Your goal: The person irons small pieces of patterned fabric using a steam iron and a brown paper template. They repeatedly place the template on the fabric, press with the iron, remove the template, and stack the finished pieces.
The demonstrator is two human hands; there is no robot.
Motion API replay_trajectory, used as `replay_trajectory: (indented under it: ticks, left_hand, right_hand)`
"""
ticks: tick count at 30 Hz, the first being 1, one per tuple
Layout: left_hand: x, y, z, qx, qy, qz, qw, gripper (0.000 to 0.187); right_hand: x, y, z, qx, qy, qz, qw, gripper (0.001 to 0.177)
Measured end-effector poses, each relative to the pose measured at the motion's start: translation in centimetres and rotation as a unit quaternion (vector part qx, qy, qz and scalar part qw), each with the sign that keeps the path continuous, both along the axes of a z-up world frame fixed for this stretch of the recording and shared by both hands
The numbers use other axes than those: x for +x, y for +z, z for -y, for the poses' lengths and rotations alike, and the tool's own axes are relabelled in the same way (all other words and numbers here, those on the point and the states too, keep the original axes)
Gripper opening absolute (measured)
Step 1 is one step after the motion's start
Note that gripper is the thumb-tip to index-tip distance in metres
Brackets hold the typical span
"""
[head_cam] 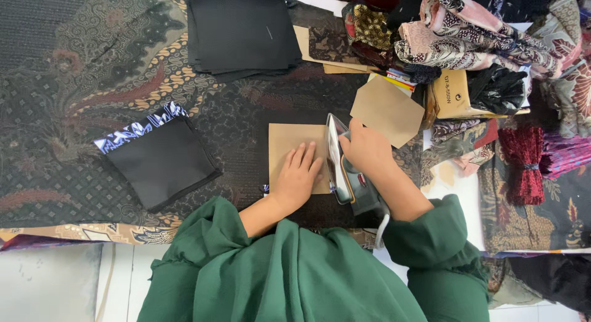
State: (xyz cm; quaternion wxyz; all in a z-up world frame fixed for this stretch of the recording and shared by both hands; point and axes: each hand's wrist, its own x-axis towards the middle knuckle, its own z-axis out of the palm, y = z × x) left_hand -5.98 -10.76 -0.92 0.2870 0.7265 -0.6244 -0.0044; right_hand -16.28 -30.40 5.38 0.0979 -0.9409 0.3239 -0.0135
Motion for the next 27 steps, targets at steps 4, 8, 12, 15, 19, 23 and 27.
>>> replay_trajectory:
  ticks: [4,8,12,15,19,23,27]
  left_hand:
    - [-0.4,-0.3,-0.3,0.009,-0.001,-0.002,1.0,0.045]
    - [-0.2,-0.6,0.1,0.01,0.004,0.015,1.0,0.044]
    - [1.4,-1.1,2.6,0.127,0.006,-0.022,0.992,0.027]
    - [4.7,-1.3,6.7,0.07,0.017,-0.027,0.997,0.035]
    - [7.2,-0.9,11.7,0.074,0.073,0.008,0.995,0.033]
    - [7.5,-0.7,14.4,0.164,0.079,0.027,0.983,0.027]
    - [7.7,-1.0,15.7,0.24,0.064,-0.076,0.966,0.032]
  right_hand:
    - [1.2,-1.0,1.3,0.014,-0.015,0.005,1.0,0.036]
    - [1.5,-0.9,1.2,0.015,-0.016,0.022,1.0,0.039]
    - [-0.3,-0.8,-0.6,0.027,-0.022,-0.008,0.999,0.04]
    - [-1.2,-0.5,-1.7,0.046,-0.047,-0.033,0.997,0.04]
    - [-1.4,0.0,-2.4,0.039,-0.039,-0.027,0.998,0.039]
    - [-1.4,0.0,-2.2,0.056,-0.046,-0.035,0.997,0.039]
    - [-1.4,0.1,-2.1,0.058,-0.032,-0.031,0.997,0.039]
